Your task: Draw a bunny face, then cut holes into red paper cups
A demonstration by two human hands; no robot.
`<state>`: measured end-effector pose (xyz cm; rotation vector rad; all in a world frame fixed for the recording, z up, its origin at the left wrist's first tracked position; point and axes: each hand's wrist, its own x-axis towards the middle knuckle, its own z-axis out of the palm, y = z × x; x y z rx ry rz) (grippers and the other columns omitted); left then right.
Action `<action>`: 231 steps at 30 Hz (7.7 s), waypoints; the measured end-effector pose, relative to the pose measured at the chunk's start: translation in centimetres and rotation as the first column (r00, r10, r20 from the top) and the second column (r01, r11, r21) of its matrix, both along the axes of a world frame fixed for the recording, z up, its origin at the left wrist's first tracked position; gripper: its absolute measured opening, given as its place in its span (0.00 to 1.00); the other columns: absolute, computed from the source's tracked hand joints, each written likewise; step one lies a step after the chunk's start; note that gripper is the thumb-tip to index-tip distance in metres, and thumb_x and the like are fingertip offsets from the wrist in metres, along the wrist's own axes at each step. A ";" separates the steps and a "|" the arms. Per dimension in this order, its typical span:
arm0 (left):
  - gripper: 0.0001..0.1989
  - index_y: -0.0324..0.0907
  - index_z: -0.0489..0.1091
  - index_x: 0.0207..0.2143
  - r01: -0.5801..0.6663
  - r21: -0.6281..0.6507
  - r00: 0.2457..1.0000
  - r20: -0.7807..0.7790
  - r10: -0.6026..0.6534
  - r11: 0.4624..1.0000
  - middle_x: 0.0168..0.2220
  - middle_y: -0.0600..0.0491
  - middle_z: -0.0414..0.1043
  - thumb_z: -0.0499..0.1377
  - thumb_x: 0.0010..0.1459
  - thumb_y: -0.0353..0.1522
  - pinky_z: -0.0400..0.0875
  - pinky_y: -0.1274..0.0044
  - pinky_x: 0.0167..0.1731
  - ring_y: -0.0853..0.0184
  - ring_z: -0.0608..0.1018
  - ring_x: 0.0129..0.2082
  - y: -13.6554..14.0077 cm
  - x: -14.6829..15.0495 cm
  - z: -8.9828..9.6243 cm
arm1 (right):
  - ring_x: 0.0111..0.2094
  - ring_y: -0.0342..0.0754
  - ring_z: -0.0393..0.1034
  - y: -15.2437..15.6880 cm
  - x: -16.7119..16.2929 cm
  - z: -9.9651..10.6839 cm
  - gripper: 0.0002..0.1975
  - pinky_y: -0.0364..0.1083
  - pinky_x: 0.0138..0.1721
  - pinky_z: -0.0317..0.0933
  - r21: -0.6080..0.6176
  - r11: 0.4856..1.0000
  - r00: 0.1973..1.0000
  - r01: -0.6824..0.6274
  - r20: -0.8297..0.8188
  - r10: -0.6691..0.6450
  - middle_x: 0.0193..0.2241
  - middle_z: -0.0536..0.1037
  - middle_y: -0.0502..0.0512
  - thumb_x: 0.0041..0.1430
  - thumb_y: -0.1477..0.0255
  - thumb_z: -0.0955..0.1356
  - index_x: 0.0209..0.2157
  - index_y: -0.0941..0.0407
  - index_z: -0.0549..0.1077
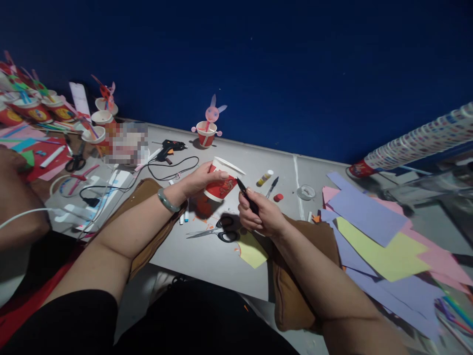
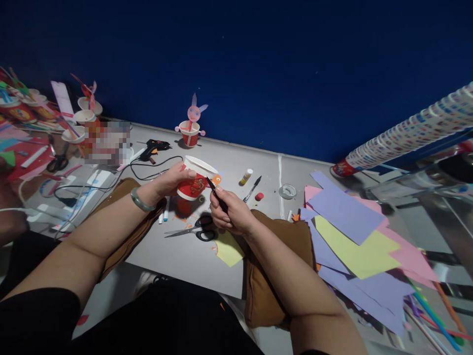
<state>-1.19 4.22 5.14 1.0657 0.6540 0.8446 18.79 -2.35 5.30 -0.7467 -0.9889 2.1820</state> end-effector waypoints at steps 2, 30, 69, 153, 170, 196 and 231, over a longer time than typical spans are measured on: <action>0.34 0.32 0.73 0.45 0.000 -0.015 1.000 -0.007 0.000 1.000 0.38 0.43 0.79 0.73 0.41 0.45 0.71 0.74 0.37 0.66 0.79 0.34 -0.1 0.0 0.1 | 0.08 0.35 0.39 0.1 0.1 0.0 0.20 0.35 0.11 0.40 0.002 1.000 1.000 -0.015 0.008 0.015 0.09 0.55 0.37 0.65 0.54 0.63 0.27 0.53 0.60; 0.28 0.35 0.72 0.36 0.107 -0.068 0.993 -0.039 -0.109 0.992 0.33 0.48 0.76 0.71 0.41 0.48 0.69 0.75 0.33 0.67 0.77 0.31 -0.2 -0.2 0.4 | 0.09 0.35 0.37 0.0 0.2 0.2 0.21 0.34 0.11 0.40 0.046 0.999 0.998 -0.015 0.069 0.011 0.09 0.54 0.37 0.64 0.52 0.64 0.27 0.54 0.61; 0.33 0.33 0.74 0.39 0.095 -0.037 0.995 -0.012 -0.095 0.995 0.29 0.48 0.76 0.71 0.41 0.51 0.66 0.77 0.28 0.69 0.75 0.26 -0.5 0.1 -0.1 | 0.09 0.36 0.37 -0.5 0.0 0.2 0.20 0.36 0.12 0.42 -0.028 0.999 0.997 -0.045 -0.058 0.043 0.09 0.53 0.36 0.66 0.53 0.61 0.28 0.53 0.60; 0.12 0.41 0.77 0.30 -0.150 0.404 0.940 -0.226 0.257 0.902 0.58 0.45 0.66 0.65 0.55 0.41 0.56 0.67 0.63 0.56 0.64 0.64 -1.0 0.6 -0.2 | 0.22 0.48 0.60 0.0 0.3 0.3 0.18 0.45 0.28 0.46 0.740 0.595 0.335 -0.313 0.672 -0.660 0.19 0.67 0.50 0.68 0.58 0.56 0.34 0.53 0.70; 0.14 0.39 0.79 0.32 -0.227 0.041 0.971 -0.071 0.230 0.973 0.63 0.47 0.62 0.69 0.51 0.41 0.66 0.71 0.53 0.61 0.72 0.53 -2.0 1.7 -1.0 | 0.22 0.48 0.60 -0.1 0.4 0.5 0.19 0.45 0.28 0.43 0.713 0.602 0.270 -0.360 0.697 -0.664 0.20 0.68 0.52 0.68 0.58 0.56 0.36 0.53 0.70; 0.11 0.42 0.79 0.35 -0.243 0.194 0.959 -0.102 0.266 0.951 0.59 0.48 0.67 0.66 0.55 0.40 0.58 0.66 0.63 0.57 0.67 0.62 -2.2 1.6 -1.5 | 0.22 0.48 0.61 -0.3 0.0 -0.1 0.20 0.45 0.27 0.44 0.726 0.570 0.214 -0.384 0.671 -0.710 0.19 0.68 0.51 0.69 0.59 0.54 0.37 0.55 0.71; 0.12 0.44 0.81 0.37 -0.198 0.712 0.848 -0.220 0.483 0.673 0.58 0.45 0.67 0.64 0.58 0.42 0.66 0.62 0.60 0.58 0.70 0.60 -3.3 2.2 -2.3 | 0.21 0.40 0.60 0.0 -0.7 -1.9 0.08 0.42 0.26 0.60 0.875 0.388 0.482 0.289 0.218 -0.849 0.21 0.70 0.45 0.57 0.66 0.70 0.34 0.56 0.74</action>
